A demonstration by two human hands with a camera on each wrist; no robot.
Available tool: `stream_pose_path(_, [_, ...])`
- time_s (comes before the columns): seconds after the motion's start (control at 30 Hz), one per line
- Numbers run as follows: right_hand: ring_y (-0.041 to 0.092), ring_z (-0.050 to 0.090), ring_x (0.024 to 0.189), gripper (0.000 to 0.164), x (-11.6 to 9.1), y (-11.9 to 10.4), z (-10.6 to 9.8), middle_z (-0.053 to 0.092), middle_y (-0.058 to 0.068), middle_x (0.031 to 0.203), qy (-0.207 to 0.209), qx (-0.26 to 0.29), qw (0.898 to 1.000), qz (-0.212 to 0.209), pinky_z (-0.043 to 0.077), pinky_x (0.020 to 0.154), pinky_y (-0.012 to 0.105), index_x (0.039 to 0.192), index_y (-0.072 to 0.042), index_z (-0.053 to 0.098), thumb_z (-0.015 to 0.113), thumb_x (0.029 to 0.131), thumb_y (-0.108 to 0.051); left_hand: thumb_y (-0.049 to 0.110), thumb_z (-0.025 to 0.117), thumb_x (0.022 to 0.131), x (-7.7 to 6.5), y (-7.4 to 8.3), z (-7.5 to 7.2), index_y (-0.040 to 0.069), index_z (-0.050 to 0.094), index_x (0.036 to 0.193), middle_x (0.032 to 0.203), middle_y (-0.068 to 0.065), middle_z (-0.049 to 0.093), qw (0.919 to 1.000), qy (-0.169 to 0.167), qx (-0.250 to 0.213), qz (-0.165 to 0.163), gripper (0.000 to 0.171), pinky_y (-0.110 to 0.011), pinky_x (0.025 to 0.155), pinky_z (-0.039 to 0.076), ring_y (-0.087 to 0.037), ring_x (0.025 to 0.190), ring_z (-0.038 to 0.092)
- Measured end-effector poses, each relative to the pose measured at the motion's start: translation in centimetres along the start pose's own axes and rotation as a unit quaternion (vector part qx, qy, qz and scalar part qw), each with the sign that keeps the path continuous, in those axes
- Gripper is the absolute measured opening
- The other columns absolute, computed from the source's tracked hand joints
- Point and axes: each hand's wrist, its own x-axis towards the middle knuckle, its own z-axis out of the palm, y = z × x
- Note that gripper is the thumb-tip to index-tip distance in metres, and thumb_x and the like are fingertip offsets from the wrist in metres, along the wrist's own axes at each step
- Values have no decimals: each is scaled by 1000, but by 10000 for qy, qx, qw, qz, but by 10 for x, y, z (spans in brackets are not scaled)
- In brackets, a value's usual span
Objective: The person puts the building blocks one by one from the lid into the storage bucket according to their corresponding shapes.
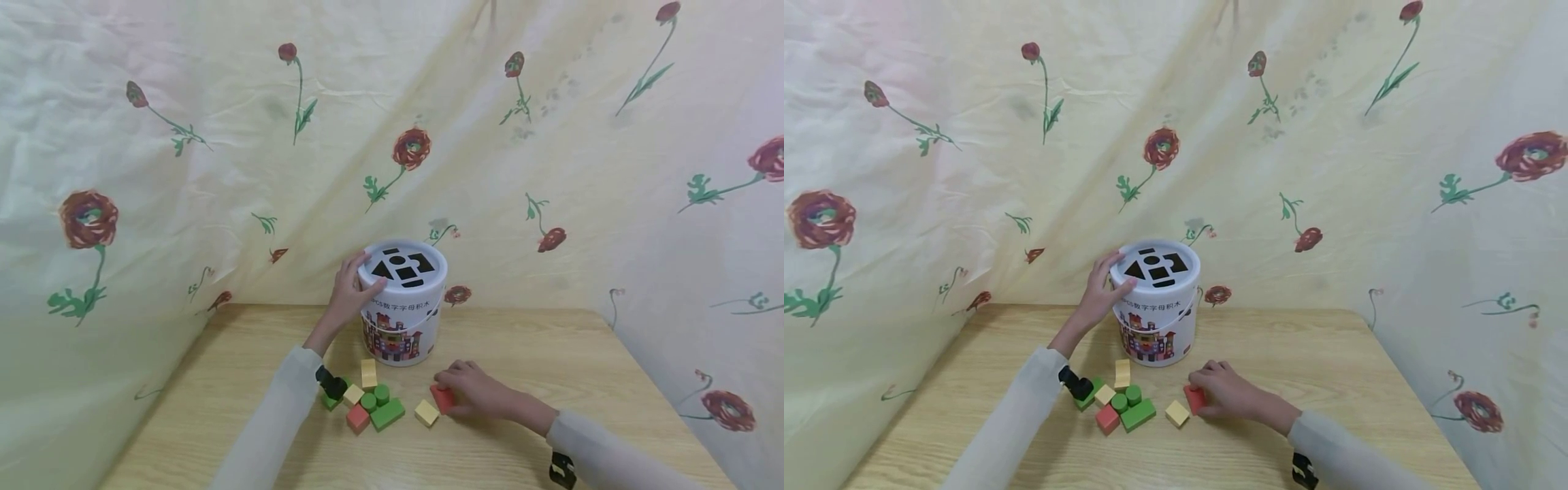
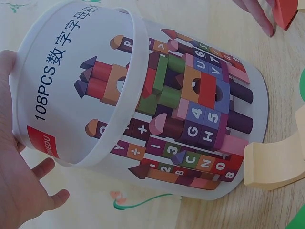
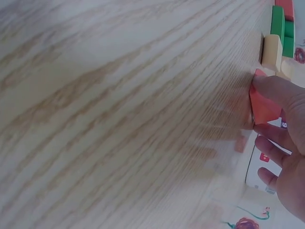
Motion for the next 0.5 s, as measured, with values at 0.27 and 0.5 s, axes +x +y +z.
stream_pose_path(0.27, [11,50,98,32,1,-6,0,63,-8,99,164,-153,9996,-150,43,88,36,91,-21,55,84,78,-24,55,69,89,-1,1,1,25,39,156,165,0,26,10000,15,32,-37,80,-63,114,39,-31,148,27])
stream_pose_path(0.5, [9,50,98,39,3,-4,-2,63,-9,99,-127,-156,9998,6,43,92,41,105,-21,65,87,74,-31,55,69,89,-2,2,1,25,39,156,165,0,26,10000,28,53,-46,79,-64,114,38,-31,149,26])
